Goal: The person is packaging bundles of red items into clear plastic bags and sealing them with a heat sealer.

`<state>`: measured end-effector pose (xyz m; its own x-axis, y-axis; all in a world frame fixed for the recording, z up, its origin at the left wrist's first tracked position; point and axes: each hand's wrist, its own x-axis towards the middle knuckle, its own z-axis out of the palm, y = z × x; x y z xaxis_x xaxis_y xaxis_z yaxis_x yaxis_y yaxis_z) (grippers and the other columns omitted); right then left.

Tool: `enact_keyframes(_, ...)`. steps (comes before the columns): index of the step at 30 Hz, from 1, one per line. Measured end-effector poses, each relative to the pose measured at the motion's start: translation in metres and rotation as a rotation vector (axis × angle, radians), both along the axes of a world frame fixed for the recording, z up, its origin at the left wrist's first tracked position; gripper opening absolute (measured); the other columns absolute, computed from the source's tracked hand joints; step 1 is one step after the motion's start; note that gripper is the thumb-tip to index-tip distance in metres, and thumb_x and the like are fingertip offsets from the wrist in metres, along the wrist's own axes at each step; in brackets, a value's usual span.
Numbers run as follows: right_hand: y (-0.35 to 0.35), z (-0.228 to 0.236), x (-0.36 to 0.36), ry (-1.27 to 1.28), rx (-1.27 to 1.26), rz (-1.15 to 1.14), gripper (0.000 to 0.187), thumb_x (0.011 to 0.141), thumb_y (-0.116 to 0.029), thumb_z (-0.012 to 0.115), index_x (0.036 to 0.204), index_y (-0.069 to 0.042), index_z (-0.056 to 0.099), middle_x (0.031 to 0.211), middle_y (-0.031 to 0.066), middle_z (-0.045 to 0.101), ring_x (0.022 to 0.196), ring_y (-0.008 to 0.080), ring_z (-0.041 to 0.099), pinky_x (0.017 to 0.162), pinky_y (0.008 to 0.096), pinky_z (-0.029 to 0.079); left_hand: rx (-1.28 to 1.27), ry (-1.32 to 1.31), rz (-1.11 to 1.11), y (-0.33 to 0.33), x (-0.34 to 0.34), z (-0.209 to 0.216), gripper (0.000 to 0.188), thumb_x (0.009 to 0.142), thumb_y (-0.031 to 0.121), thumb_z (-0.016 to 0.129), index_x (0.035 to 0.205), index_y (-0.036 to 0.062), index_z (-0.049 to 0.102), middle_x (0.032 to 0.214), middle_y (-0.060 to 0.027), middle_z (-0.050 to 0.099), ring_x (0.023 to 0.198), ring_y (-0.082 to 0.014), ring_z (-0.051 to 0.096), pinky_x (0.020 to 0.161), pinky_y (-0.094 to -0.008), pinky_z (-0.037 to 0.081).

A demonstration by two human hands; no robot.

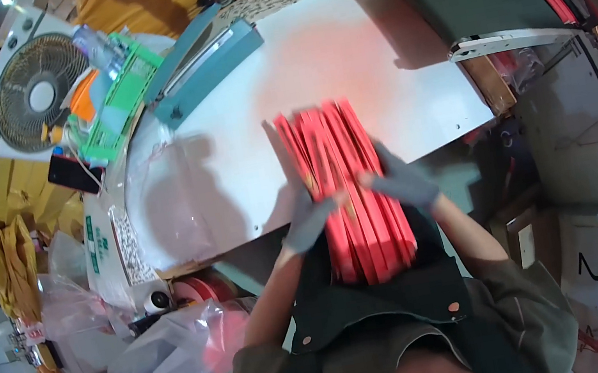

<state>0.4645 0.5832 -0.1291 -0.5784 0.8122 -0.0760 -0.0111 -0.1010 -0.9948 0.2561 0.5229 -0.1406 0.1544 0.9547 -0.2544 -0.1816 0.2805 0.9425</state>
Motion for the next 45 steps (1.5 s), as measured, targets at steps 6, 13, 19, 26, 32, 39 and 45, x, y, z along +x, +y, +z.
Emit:
enact_keyframes(6,-0.065,0.017,-0.019,0.098,0.082,0.074,0.110,0.074,-0.027,0.077,0.146,-0.004,-0.003,0.144,0.0141,0.028,0.130,0.0211,0.032,0.106,0.0367,0.030,0.201,-0.044,0.009,-0.049,0.009,0.010,0.070,0.079,0.017,0.073,0.134,0.0029,0.033,0.120,-0.0054,0.052,0.107,-0.0147,0.052,0.090,-0.0300,0.046)
enact_keyframes(13,0.017,0.099,-0.051,0.109,0.224,0.016,0.135,0.053,-0.027,0.090,0.146,-0.006,-0.006,0.137,0.0165,0.038,0.124,0.0236,0.042,0.101,0.0349,0.036,0.350,0.041,-0.076,0.026,-0.040,0.092,0.090,0.060,0.013,0.086,0.131,0.0038,0.033,0.121,-0.0094,0.053,0.109,-0.0198,0.055,0.090,-0.0331,0.047)
enact_keyframes(19,0.052,0.137,-0.078,0.444,0.666,0.036,0.144,0.049,-0.026,0.092,0.145,-0.005,-0.012,0.124,0.0143,0.045,0.110,0.0236,0.050,0.095,0.0348,0.042,0.825,0.039,0.204,0.050,-0.033,0.111,0.113,0.056,0.030,0.089,0.141,0.0029,0.019,0.137,-0.0145,0.037,0.123,-0.0228,0.044,0.101,-0.0368,0.038)
enact_keyframes(26,-0.025,0.128,-0.070,0.513,0.352,-0.187,0.093,0.065,-0.044,0.082,0.134,0.002,0.041,0.125,0.0151,0.048,0.115,0.0283,0.051,0.098,0.0403,0.042,0.449,0.246,0.037,-0.013,-0.022,0.161,0.122,0.059,0.022,0.086,0.145,-0.0018,0.004,0.121,-0.0108,0.054,0.111,-0.0167,0.052,0.098,-0.0322,0.039)
enact_keyframes(32,0.023,0.085,-0.098,0.072,-0.086,0.567,0.039,0.080,-0.020,0.067,0.109,0.006,0.062,0.107,0.0143,0.063,0.097,0.0189,0.060,0.089,0.0293,0.046,0.359,-0.020,0.280,-0.019,-0.011,0.002,0.051,0.089,0.029,0.054,0.128,0.0008,0.037,0.124,-0.0171,0.044,0.121,-0.0276,0.041,0.104,-0.0346,0.030)
enact_keyframes(39,0.025,0.056,-0.184,-0.130,0.031,0.767,0.016,0.082,-0.011,0.062,0.085,0.004,0.066,0.080,0.0079,0.066,0.075,0.0133,0.060,0.073,0.0263,0.048,0.875,1.129,0.393,-0.056,-0.185,-0.001,0.037,0.083,0.011,0.060,0.118,0.0026,0.052,0.102,-0.0081,0.059,0.101,-0.0176,0.054,0.087,-0.0316,0.042)
enact_keyframes(45,0.028,0.044,-0.197,-0.083,-0.004,0.760,0.017,0.081,-0.013,0.062,0.086,0.002,0.069,0.077,0.0068,0.066,0.076,0.0122,0.060,0.074,0.0259,0.047,0.136,1.278,0.617,-0.067,-0.345,-0.002,0.016,0.072,0.016,0.067,0.081,0.0041,0.062,0.082,-0.0123,0.061,0.080,-0.0301,0.061,0.074,-0.0390,0.048)
